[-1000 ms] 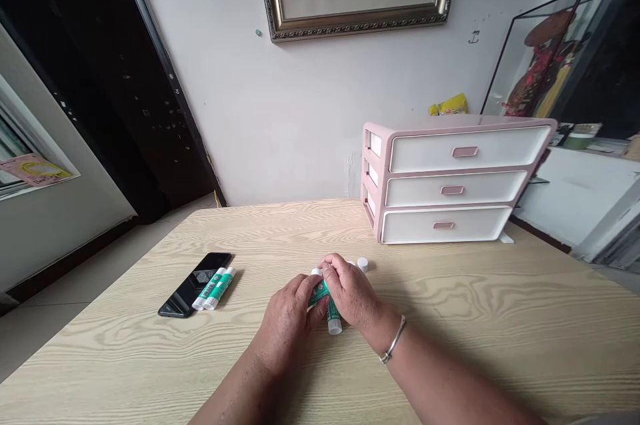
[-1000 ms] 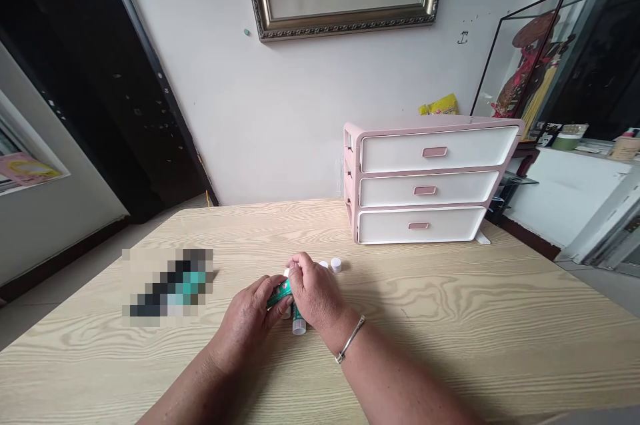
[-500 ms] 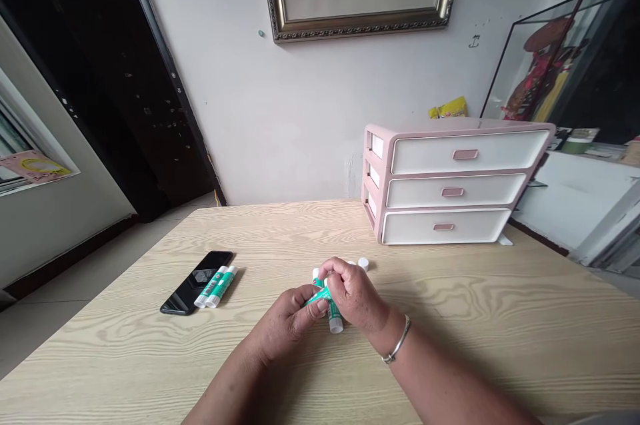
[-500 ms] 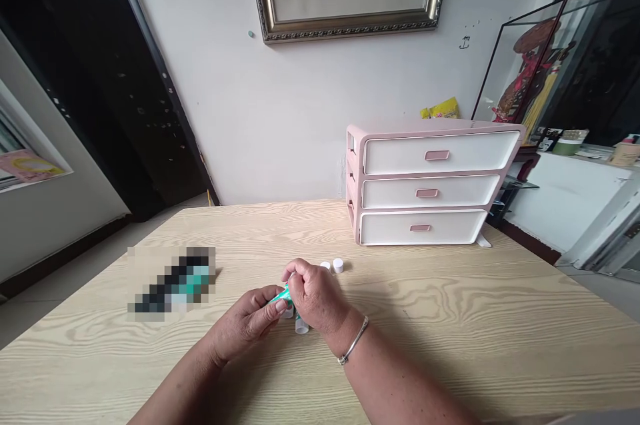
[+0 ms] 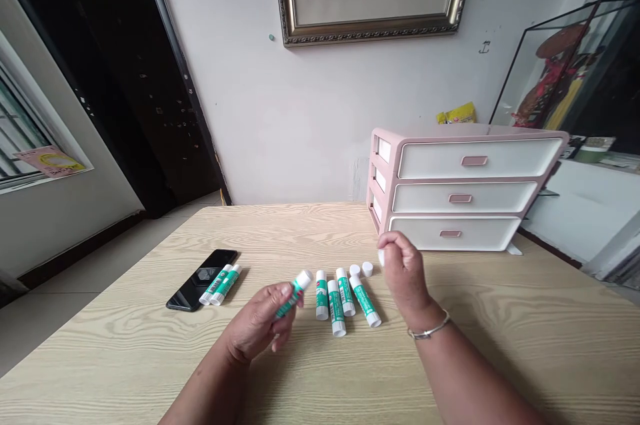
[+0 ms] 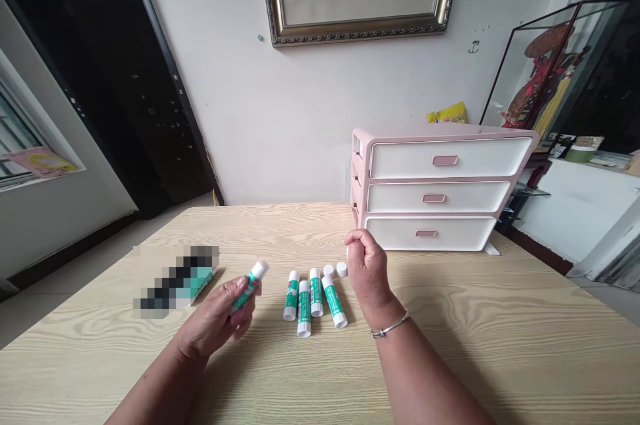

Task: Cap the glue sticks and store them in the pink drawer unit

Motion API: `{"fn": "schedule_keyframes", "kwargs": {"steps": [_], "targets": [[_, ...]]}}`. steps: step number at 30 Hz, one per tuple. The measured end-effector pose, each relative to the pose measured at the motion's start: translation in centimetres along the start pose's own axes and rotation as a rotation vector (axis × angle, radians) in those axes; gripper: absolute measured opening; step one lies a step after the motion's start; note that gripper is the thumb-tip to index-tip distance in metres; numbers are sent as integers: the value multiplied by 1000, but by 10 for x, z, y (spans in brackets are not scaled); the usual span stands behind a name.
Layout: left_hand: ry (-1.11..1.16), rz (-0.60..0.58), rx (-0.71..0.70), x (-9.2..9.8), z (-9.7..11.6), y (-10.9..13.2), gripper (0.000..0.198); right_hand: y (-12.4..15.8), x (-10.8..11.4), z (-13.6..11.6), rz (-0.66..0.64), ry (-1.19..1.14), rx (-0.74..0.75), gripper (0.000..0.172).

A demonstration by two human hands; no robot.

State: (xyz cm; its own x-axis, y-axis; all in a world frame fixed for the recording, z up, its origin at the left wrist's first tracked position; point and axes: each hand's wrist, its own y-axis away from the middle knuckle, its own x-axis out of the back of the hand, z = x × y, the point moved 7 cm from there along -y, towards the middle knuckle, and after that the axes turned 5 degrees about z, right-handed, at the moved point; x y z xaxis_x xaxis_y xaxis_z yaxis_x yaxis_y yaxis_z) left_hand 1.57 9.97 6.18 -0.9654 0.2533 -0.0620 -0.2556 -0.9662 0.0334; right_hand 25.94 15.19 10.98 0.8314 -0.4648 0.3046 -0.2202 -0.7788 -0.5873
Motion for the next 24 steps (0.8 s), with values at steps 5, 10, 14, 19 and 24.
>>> {"fn": "schedule_keyframes", "kwargs": {"steps": [5,10,14,19,24], "targets": [[-673,565,-87,54,13,-2,43,-21,0,20,-82,389,-84,32],[-1202,677,56,74,5,-4,38,-20,-8,69,-301,614,-246,35],[-1348,780,134,90,5,3,39,-16,-12,91,-427,691,-267,31],[-1537,842,251,105,9,12,41,-7,-22,88,-511,695,-218,29],[-1581,892,312,111,8,16,39,-1,-33,81,-540,642,-182,27]]}}
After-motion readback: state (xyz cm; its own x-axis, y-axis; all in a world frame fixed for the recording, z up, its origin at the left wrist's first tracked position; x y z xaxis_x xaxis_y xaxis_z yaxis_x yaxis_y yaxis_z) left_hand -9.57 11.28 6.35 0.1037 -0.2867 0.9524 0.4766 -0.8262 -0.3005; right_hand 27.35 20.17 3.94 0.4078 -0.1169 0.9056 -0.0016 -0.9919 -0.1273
